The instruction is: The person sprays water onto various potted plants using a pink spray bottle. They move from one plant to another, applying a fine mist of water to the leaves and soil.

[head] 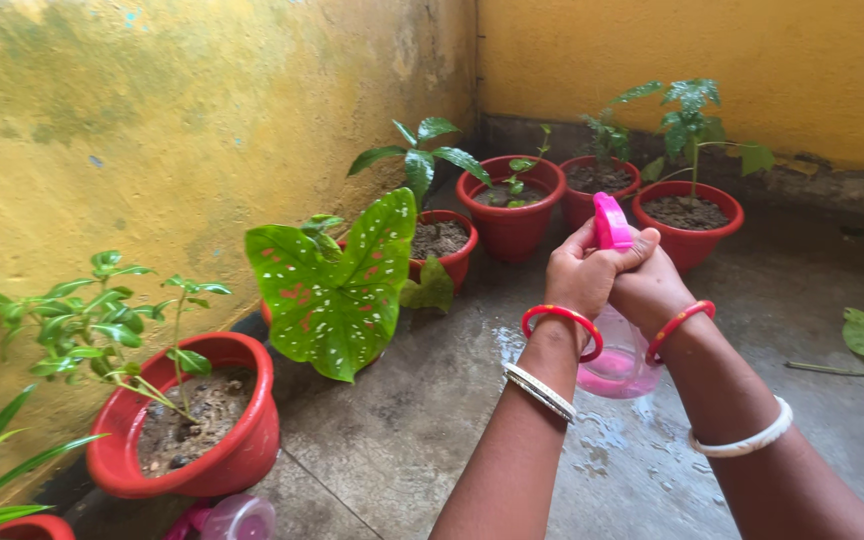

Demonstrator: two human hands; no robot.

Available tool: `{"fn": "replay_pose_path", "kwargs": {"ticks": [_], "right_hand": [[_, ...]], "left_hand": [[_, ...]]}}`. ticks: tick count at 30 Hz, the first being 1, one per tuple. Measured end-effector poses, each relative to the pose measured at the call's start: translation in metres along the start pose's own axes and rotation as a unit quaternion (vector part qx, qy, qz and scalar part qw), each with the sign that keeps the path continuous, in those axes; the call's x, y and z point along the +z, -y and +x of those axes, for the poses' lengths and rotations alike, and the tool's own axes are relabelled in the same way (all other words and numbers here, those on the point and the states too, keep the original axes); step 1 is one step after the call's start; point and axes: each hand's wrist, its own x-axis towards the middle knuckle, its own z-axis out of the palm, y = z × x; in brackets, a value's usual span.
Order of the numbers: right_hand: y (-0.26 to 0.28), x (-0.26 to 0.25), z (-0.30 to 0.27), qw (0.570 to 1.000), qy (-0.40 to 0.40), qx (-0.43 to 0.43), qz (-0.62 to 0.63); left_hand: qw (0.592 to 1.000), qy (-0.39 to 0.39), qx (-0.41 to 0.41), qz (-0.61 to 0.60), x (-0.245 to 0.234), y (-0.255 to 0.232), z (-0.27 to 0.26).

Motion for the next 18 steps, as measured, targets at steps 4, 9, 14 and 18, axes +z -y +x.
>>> {"fn": "replay_pose_path", "kwargs": {"ticks": [4,9,14,18], "right_hand": [[-0.004,-0.016,0.001,1.000,0.018,-0.010,0.014],[-0.008,-0.032,0.002,0.999,-0.010,-0.018,0.030],[-0.007,-0.050,0.010,0.996,-0.081,0.031,-0.005],[0.007,-0.057,0.021,0.996,-0.081,0.017,0.013]], "left_hand": [[1.000,-0.003,-0.007,0.009,0.011,0.007,0.002],[1.000,-0.002,0.002,0.003,0.032,0.008,0.001],[1.000,0.011,-0.020,-0.013,0.053,0.000,0.003],[0.997,-0.006,-0.042,0.061,0.063,-0.015,0.012]]}}
